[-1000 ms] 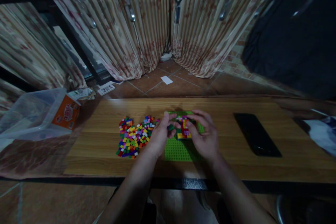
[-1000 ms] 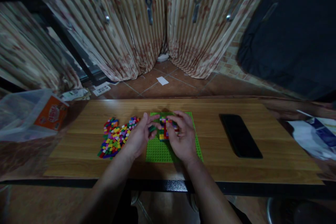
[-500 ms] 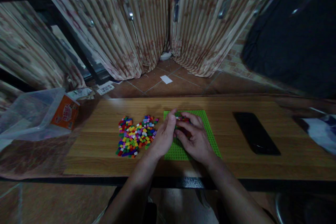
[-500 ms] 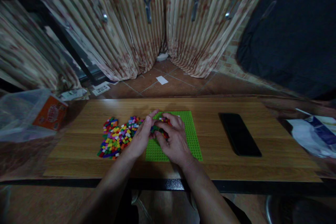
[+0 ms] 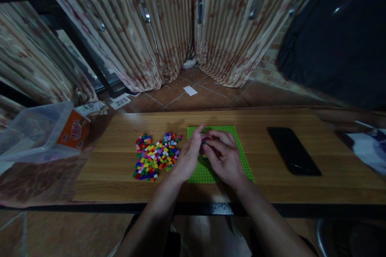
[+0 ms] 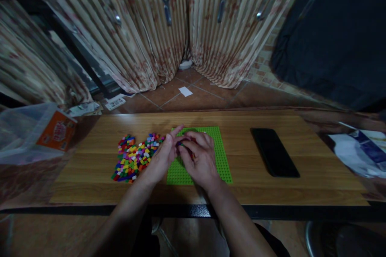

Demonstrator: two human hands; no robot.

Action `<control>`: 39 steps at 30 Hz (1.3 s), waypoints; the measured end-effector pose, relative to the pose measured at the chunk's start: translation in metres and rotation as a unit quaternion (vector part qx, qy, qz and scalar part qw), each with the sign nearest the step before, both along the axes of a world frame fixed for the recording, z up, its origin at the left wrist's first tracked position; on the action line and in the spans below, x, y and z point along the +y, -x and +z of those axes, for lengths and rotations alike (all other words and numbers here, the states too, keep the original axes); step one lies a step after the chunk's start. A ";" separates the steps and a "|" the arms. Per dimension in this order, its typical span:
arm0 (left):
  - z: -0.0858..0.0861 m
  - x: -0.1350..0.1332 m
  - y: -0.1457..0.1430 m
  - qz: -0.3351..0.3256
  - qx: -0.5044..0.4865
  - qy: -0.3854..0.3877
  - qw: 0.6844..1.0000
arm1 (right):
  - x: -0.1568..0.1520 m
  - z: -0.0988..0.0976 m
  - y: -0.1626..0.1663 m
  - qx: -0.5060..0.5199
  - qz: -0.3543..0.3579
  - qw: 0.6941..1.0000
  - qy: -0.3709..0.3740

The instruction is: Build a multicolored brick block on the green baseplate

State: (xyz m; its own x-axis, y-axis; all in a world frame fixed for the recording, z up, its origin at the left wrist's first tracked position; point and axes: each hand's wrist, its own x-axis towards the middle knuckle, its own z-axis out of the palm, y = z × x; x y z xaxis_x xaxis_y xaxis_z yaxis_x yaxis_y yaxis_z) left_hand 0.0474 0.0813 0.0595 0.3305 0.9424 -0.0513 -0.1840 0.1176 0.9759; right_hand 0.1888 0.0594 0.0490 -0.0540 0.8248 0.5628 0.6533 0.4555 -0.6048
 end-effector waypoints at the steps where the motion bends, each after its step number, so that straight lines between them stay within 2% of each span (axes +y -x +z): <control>1: 0.000 0.001 0.000 0.002 -0.028 0.022 0.999 | 0.000 -0.001 -0.001 0.020 -0.003 1.000 -0.002; 4: 0.004 0.003 -0.001 -0.002 -0.069 0.058 0.996 | 0.002 -0.004 -0.002 0.105 -0.018 0.994 0.002; 9: 0.009 0.003 -0.002 0.001 -0.039 0.013 0.999 | 0.006 -0.010 -0.004 0.181 -0.018 0.983 0.028; 15: 0.003 0.004 -0.005 0.041 0.027 -0.061 0.997 | 0.007 -0.009 -0.007 0.153 -0.014 0.988 0.010; 23: -0.002 -0.001 -0.013 0.108 0.067 -0.103 0.987 | 0.005 -0.005 -0.002 0.131 -0.038 0.991 -0.002; 31: -0.007 0.001 -0.018 0.143 0.033 -0.056 0.988 | 0.004 -0.005 -0.004 0.071 -0.076 0.994 -0.034; 35: -0.009 0.009 -0.009 0.173 0.064 -0.013 0.983 | 0.011 -0.008 -0.020 0.069 -0.102 0.992 -0.014; 39: -0.011 0.014 -0.001 0.190 0.094 -0.008 0.977 | 0.015 -0.011 -0.030 0.053 -0.102 0.993 0.008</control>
